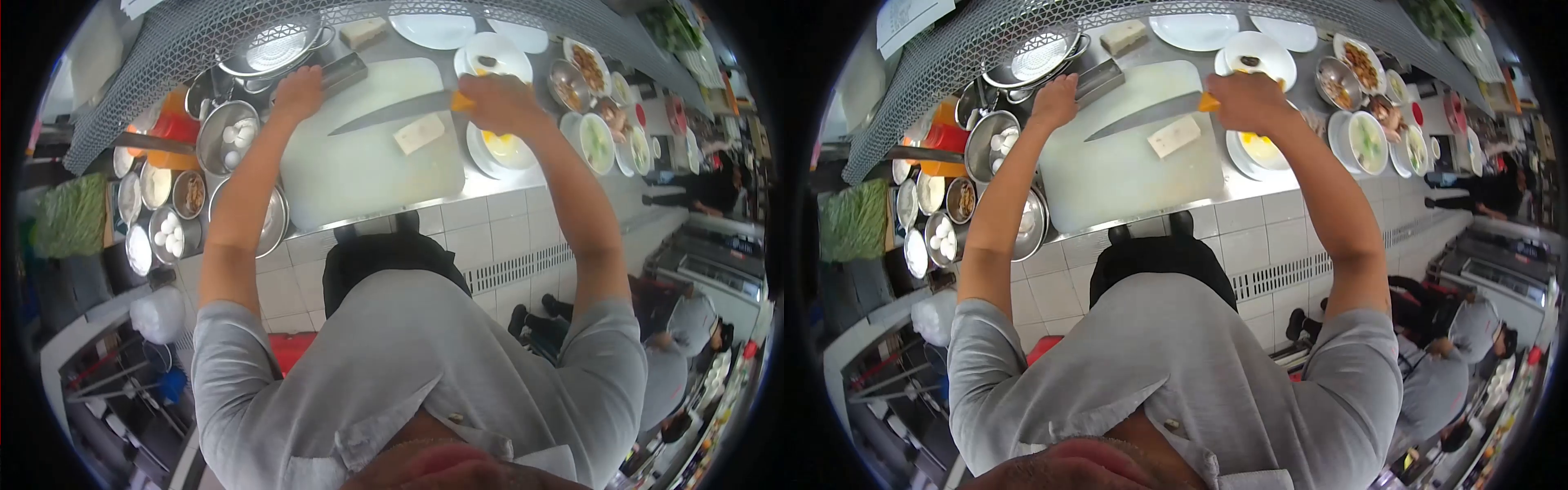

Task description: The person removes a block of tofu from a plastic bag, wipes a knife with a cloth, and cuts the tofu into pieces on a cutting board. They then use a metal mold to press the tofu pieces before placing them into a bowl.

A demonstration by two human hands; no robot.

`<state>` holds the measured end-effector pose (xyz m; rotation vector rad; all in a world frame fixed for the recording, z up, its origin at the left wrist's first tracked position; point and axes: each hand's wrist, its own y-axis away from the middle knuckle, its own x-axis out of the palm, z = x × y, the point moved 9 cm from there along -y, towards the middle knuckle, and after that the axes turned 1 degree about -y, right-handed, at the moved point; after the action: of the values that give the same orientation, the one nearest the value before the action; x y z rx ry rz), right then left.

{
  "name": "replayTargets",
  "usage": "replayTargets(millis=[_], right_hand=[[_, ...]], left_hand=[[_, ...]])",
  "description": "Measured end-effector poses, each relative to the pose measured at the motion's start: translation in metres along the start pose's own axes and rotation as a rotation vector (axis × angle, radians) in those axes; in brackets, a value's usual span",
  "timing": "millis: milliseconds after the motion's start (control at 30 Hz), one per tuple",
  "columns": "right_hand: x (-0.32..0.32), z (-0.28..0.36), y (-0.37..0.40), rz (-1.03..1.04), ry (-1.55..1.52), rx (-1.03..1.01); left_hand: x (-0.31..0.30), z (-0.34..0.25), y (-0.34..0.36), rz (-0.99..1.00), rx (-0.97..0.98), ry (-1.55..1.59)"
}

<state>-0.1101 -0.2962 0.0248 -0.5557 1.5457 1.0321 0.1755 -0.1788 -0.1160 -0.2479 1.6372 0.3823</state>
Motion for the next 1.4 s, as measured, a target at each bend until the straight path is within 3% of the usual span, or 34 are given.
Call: replayTargets(millis=[67,133,233,333,400,467,533,700,833,933,1067,1167,1267,1367,1400], right_hand=[[0.0,-0.021,0.053,-0.067,-0.017,0.064],[0.011,-0.039,0.11,-0.068,-0.196,0.238],[0.068,-0.05,0.174,-0.196,-0.543,0.282],[0.117,-0.031,0.218,-0.134,-1.012,0.454],[0.146,-0.015,0.228,-0.07,-1.242,0.54],[0.167,-0.007,0.23,-0.063,-1.333,0.561],[0.181,-0.005,0.225,-0.099,-1.329,0.515],[0.19,-0.016,0.218,-0.18,-1.159,0.425],[0.184,-0.02,0.206,-0.249,-0.92,0.313],[0.179,-0.016,0.198,-0.255,-0.86,0.264],[0.2,-0.015,0.188,-0.218,-0.828,0.215],[0.206,-0.013,0.185,-0.18,-0.766,0.203],[0.204,-0.01,0.182,-0.206,-0.718,0.205],[0.194,-0.003,0.182,-0.184,-0.698,0.173],[0.196,-0.002,0.182,-0.173,-0.677,0.166]], left_hand=[[0.001,0.001,0.0,-0.009,0.048,0.032],[-0.002,-0.001,0.009,0.034,0.061,0.068],[-0.003,-0.013,0.026,0.11,0.154,-0.012],[-0.048,-0.059,0.058,-0.108,0.204,-0.023],[-0.038,-0.106,0.065,-0.287,0.385,0.18],[-0.03,-0.166,0.066,0.059,0.279,0.386],[0.004,-0.206,0.055,0.165,0.28,0.247],[0.045,-0.221,0.045,0.084,0.199,0.211],[0.049,-0.222,0.062,0.118,0.205,0.209],[0.026,-0.227,0.085,0.269,0.181,0.25],[0.005,-0.144,0.057,-0.086,0.058,0.223],[-0.025,-0.084,0.049,0.015,-0.119,-0.123],[0.017,-0.043,0.037,0.17,-0.071,-0.106],[0.008,-0.053,0.045,0.03,0.08,-0.111],[0.009,-0.053,0.048,0.068,0.069,-0.109]])
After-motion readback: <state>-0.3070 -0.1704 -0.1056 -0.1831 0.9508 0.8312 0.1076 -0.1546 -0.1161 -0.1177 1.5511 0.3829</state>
